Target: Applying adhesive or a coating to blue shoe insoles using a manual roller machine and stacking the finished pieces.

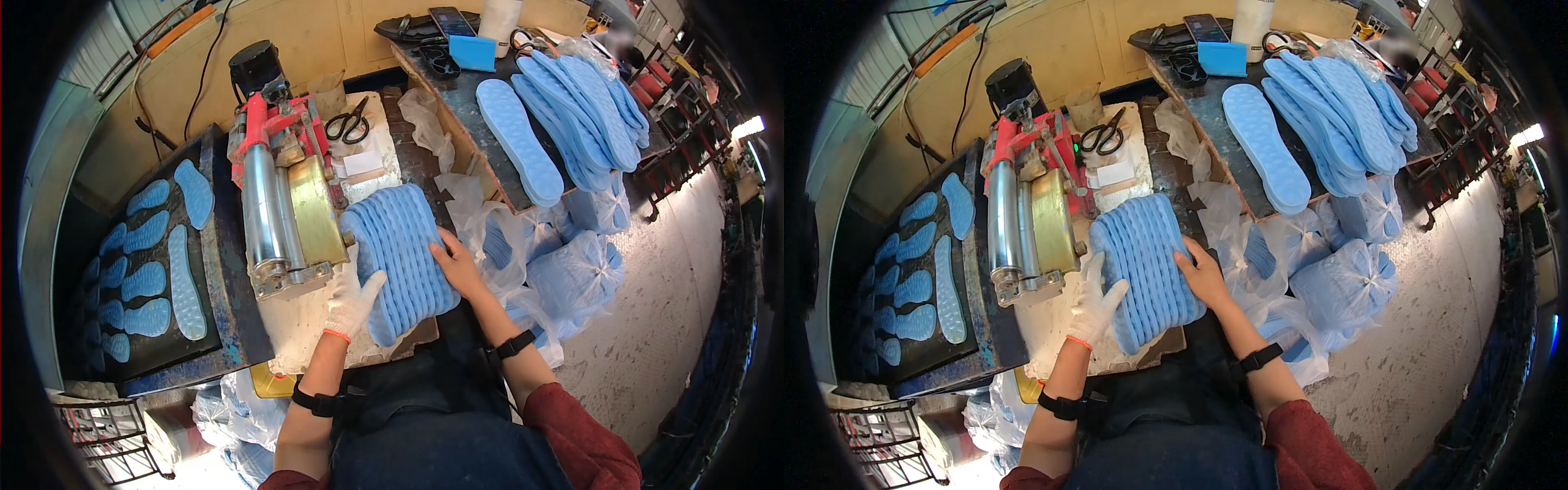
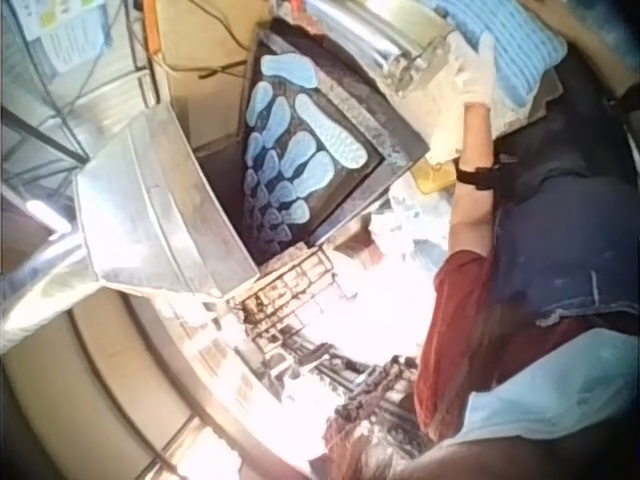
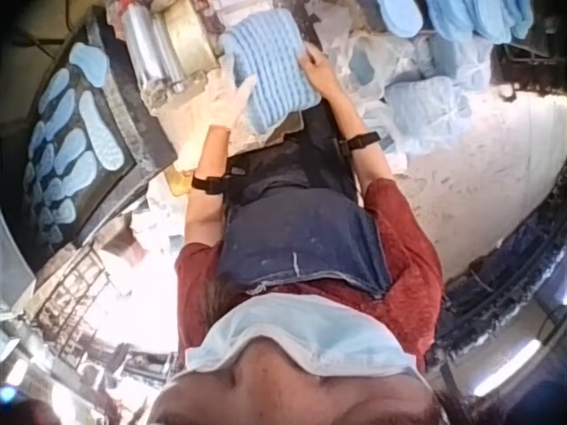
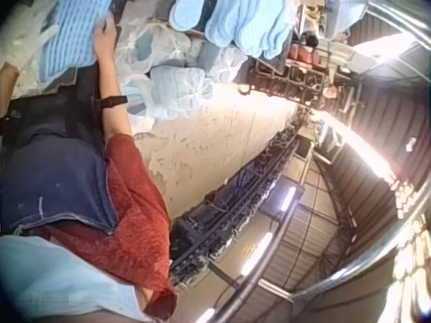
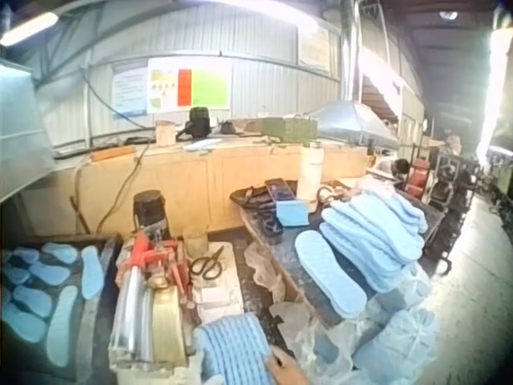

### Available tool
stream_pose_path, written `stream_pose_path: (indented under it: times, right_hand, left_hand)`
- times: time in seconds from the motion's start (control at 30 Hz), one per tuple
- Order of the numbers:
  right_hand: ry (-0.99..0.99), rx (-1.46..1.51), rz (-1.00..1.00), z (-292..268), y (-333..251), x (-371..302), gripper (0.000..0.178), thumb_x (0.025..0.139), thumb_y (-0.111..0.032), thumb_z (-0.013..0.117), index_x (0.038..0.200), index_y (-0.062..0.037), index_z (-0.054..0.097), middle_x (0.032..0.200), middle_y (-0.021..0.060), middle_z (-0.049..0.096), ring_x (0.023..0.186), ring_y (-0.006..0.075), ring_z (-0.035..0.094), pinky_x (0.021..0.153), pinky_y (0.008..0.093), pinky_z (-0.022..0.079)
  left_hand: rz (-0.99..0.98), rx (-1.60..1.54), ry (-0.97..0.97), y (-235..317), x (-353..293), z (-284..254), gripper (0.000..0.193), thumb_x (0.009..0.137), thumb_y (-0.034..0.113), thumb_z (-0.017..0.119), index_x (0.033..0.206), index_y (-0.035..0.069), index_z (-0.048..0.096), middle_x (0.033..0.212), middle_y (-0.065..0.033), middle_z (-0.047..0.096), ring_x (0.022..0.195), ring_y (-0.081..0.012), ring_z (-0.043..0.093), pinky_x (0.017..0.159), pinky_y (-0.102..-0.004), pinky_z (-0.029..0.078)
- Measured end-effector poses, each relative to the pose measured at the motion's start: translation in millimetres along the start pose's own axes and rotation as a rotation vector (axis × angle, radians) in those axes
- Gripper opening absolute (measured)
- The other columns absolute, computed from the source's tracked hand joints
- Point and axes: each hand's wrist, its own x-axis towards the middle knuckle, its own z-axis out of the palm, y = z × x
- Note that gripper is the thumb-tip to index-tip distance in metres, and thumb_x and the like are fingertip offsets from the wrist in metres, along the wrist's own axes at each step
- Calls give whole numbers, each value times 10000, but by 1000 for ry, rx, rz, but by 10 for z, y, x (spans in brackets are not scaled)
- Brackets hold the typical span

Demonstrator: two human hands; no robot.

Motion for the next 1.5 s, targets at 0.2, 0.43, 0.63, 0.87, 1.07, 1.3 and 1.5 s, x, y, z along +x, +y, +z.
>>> stream_pose_path:
  times: [0.2, 0.43, 0.63, 0.87, 1.07, 1.3, 1.5]
  right_hand:
    - [110, -207, -180, 44, -36, -7, 420, 941, -133, 574, 1332, -12, 486, 1314, 163, 540, 1219, 260, 510, 1046, 336, 364]
    - [29, -423, -419, 17, -185, -8, 379, 912, 5, 541, 1231, -191, 599, 1208, 157, 548, 1063, 361, 592, 853, 372, 505]
    - [68, -403, -263, 32, -149, 57, 208, 892, -140, 597, 1089, -190, 642, 1173, 148, 542, 964, 353, 611, 820, 406, 498]
    - [114, -574, 20, 295, -553, 8, 267, 815, -299, 693, 1029, -175, 595, 1160, 163, 513, 978, 379, 593, 818, 428, 487]
    - [255, -716, -492, 347, -494, 67, 420, 783, -135, 706, 1174, -252, 606, 1422, 192, 381, 1282, 460, 387, 962, 504, 414]
    - [31, -775, -587, 361, -456, 132, 363, 768, 1, 637, 1041, -229, 697, 1478, 176, 343, 1332, 455, 335, 1042, 523, 342]
    - [50, -751, -656, 375, -560, 163, 331, 730, -17, 620, 1024, -138, 714, 1450, 214, 385, 1303, 446, 364, 1075, 506, 309]
  left_hand:
    - [76, 86, 8, -137, -14, -21, 682, 906, 248, 606, 1453, -21, 301, 1450, -230, 349, 1265, -351, 460, 1063, -405, 388]
    - [89, 104, 11, -123, -21, -19, 705, 910, 377, 578, 1460, 19, 320, 1426, -290, 377, 1326, -428, 369, 1104, -457, 293]
    - [114, 75, 16, -159, -14, -26, 712, 908, 371, 582, 1460, 6, 320, 1430, -296, 381, 1321, -424, 388, 1096, -447, 307]
    - [70, 11, 14, -108, -51, -49, 708, 904, 356, 591, 1453, -6, 331, 1420, -295, 410, 1315, -406, 418, 1092, -427, 321]
    - [85, 3, 13, -141, -31, -51, 709, 905, 385, 585, 1444, -7, 341, 1399, -291, 440, 1306, -395, 434, 1086, -429, 328]
    - [-34, 29, -56, 122, -80, -179, 665, 919, 347, 584, 1432, -10, 357, 1418, -227, 405, 1314, -365, 402, 1107, -425, 311]
    - [-193, -38, -186, 71, -24, -67, 675, 958, 476, 499, 1442, 25, 367, 1424, -266, 423, 1348, -375, 387, 1113, -419, 286]
